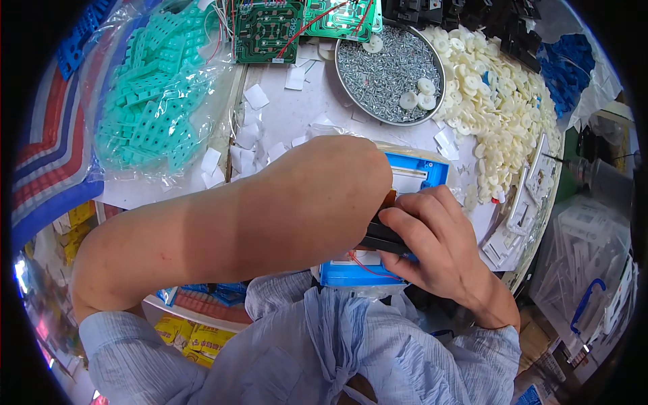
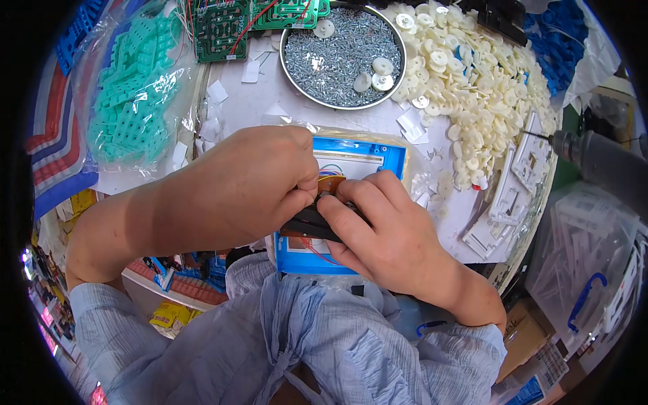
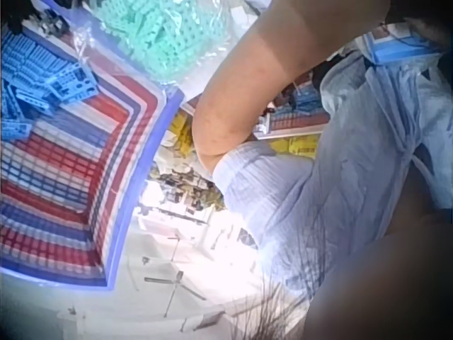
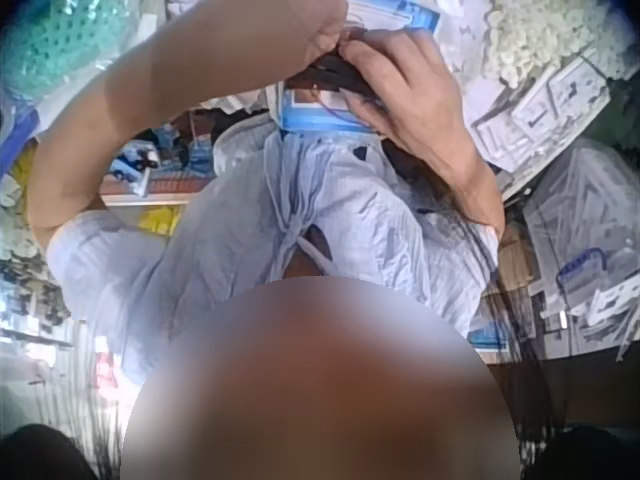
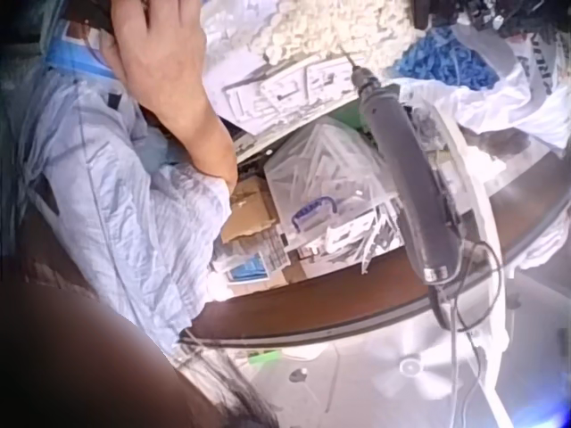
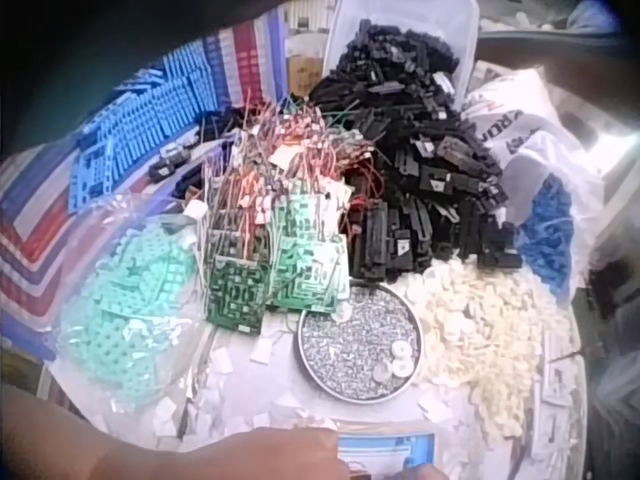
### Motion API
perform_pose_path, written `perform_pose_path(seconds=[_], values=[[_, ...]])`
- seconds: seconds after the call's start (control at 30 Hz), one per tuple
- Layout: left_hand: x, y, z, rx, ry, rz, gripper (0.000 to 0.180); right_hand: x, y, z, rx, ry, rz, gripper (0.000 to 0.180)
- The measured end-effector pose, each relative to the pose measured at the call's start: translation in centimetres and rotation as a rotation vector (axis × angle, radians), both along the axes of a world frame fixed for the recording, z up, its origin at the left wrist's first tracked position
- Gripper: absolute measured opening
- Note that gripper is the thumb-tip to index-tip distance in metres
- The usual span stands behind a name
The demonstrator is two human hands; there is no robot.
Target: Assembling the components of a blue electronic device, including buttons, circuit boards, and internal wiring.
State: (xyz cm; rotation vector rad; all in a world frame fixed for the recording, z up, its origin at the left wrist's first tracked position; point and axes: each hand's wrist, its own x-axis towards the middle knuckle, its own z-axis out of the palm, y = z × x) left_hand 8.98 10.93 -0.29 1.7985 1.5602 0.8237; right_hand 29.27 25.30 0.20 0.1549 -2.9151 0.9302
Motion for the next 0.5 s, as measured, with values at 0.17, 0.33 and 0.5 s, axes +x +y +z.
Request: perform_pose_path(seconds=[0.17, 0.33, 0.5], values=[[0.1, 0.4, 0.3, -0.186, 0.082, -0.045, 0.012, -0.6, -0.1, 1.3, 0.052, -0.092, 0.034, 0.053], [0.1, 0.4, 0.9, -0.069, 0.13, -0.042, 0.014, -0.7, -0.3, 1.7, 0.116, -0.12, 0.05, 0.053], [0.6, 0.4, 0.8, -0.128, 0.03, 0.019, 0.017, -0.6, -0.5, 1.7, 0.096, -0.157, 0.047, 0.06]])
